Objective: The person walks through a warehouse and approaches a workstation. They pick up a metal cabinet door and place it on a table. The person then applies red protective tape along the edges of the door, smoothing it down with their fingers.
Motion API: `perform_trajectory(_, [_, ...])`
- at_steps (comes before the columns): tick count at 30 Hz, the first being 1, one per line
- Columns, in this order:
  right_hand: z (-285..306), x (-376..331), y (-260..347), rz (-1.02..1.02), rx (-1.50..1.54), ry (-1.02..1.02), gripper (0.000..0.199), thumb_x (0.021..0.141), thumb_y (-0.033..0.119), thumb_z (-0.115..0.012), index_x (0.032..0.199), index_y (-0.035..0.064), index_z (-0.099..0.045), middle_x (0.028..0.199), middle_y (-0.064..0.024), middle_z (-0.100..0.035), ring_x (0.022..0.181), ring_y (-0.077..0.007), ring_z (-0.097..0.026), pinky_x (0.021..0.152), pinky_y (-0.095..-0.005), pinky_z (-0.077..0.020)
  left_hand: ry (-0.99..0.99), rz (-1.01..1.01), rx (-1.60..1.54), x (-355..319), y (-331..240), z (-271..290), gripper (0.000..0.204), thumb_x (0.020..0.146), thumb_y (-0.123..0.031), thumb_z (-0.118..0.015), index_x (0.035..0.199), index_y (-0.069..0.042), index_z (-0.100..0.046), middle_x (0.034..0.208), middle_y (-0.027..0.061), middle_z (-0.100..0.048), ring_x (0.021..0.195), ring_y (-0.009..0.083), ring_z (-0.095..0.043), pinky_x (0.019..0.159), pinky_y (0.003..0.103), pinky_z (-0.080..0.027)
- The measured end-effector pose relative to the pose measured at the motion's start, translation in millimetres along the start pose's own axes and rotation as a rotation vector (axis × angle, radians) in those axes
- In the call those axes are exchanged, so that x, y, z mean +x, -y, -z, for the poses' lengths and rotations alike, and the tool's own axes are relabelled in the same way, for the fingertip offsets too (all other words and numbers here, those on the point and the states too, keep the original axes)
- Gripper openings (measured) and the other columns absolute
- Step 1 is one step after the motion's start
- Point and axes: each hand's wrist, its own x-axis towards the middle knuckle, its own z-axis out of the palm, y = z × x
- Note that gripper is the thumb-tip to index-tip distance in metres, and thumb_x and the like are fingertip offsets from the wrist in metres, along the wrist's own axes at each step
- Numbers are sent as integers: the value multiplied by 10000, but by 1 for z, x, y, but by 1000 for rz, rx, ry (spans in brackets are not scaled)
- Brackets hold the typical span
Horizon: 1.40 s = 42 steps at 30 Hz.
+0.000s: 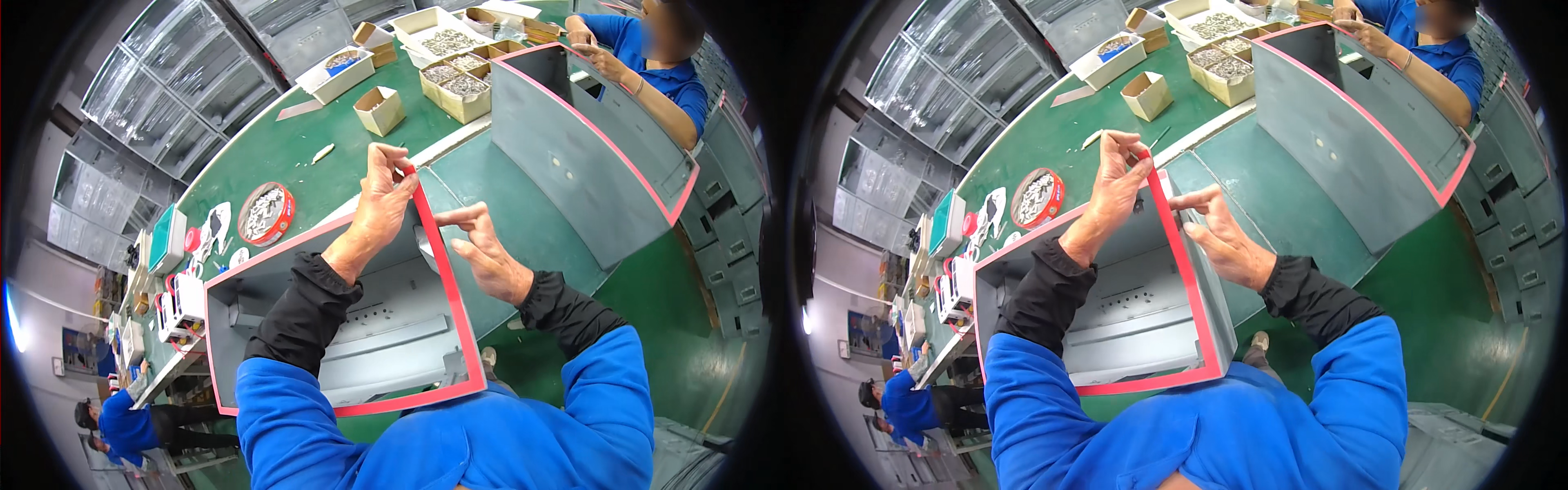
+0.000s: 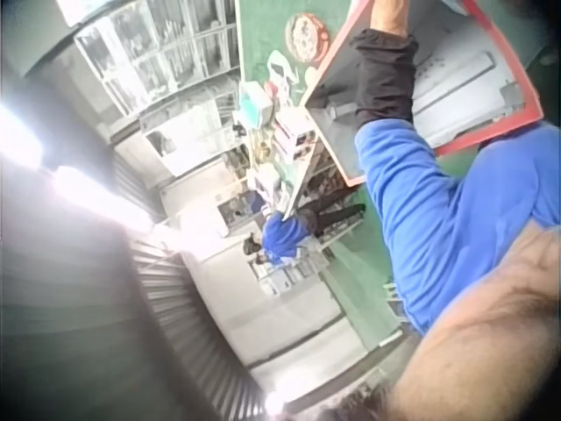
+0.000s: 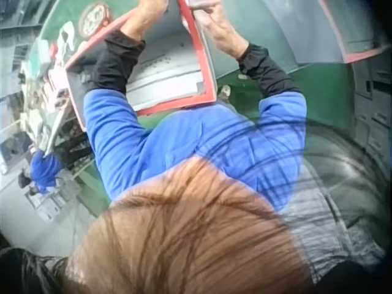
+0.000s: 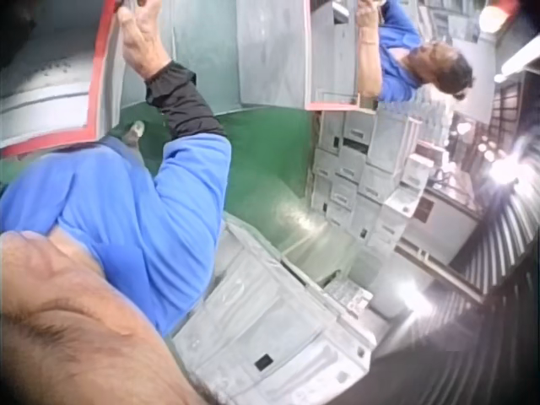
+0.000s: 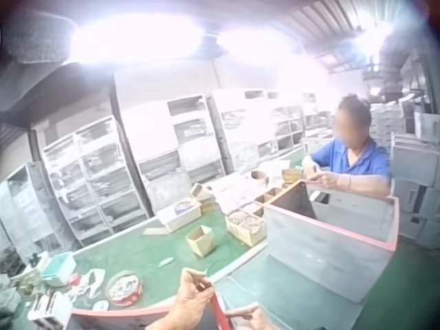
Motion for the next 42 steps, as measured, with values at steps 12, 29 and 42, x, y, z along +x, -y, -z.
perform_trajectory(12, [18,-116,-48,-212,81,-234,279,883,181,-426,1105,15,-399,1131,-122,-479,1101,-201,-437,1029,-368,-291,-35,160,41,-6,52,-10,365,825,111,-511,1069,-114,-359,921,5,-422,759,80,-390,694,213,-398])
perform_trajectory(29, [5,-164,-74,-361,325,-426,253,855,172,-441,1068,44,-396,1102,-122,-505,1043,-202,-453,989,-375,-316,-101,166,543,-5,45,-17,274,796,56,-527,1017,-75,-434,898,53,-517,821,216,-491,813,363,-346])
perform_trajectory(42, [7,-168,-75,-353,316,-443,229,860,151,-422,1058,40,-388,1095,-121,-504,1040,-202,-453,992,-373,-315,-78,9,753,-11,40,-22,272,804,30,-520,1041,-83,-451,934,50,-504,896,229,-462,832,382,-292])
